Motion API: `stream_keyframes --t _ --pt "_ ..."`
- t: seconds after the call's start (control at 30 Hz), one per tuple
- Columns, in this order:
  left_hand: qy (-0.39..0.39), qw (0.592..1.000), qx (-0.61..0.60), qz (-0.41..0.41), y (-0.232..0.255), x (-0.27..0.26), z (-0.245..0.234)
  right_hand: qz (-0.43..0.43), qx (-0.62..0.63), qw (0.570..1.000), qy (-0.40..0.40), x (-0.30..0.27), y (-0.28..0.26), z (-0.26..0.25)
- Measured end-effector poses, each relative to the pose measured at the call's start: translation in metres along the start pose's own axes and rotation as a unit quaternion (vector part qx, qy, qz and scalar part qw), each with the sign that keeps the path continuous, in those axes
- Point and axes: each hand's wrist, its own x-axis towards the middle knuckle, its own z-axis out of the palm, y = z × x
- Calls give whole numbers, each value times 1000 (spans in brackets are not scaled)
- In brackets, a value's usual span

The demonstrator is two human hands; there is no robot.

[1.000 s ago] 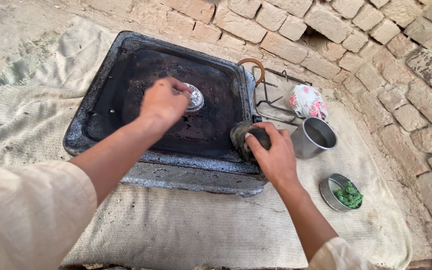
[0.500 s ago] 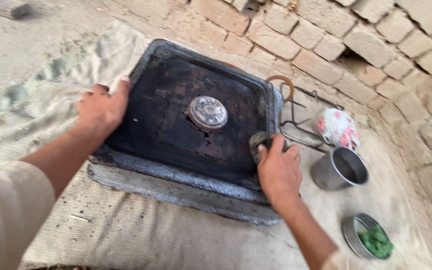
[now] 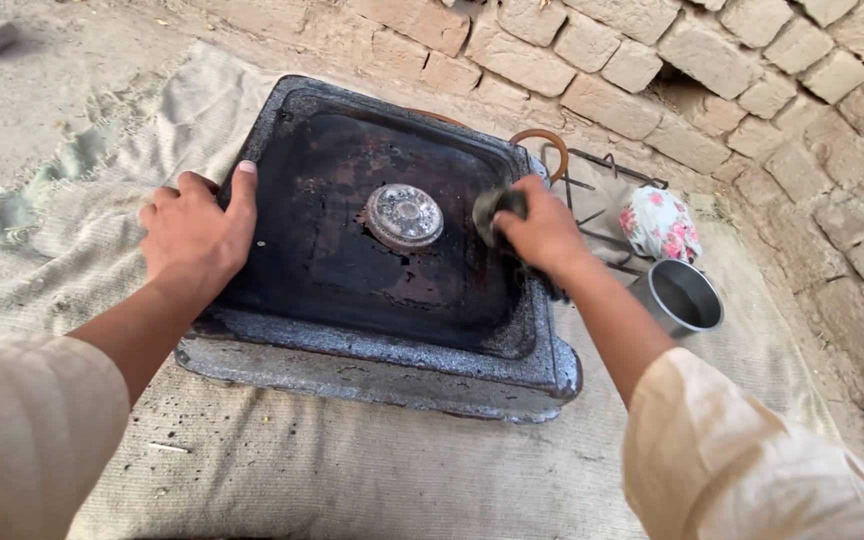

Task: The recorder is cleaning a portable gas stove and its components using a cloth.

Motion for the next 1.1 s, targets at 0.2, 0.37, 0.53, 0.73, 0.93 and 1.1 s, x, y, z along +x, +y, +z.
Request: stream_keyframes --t 0.2,0.37,0.53,0.73,0.93,1.1 --pt "7 1000 -8 -6 0 -3 -4 88 699 708 -38 -2 33 -40" --pt "11 1000 -22 -9 2 -5 -4 137 772 621 16 -41 42 -44" --pt "6 1000 -19 -10 3 -6 -6 151 615 772 52 -67 65 -34" --pt "4 1000 -7 1 3 -6 -5 75 185 979 34 -105 20 -39" --pt "11 1000 -16 4 2 -8 -5 53 -156 986 4 -127 -20 -21" --pt "17 1000 -5 4 8 -12 -11 -26 -153 984 87 -92 -4 10"
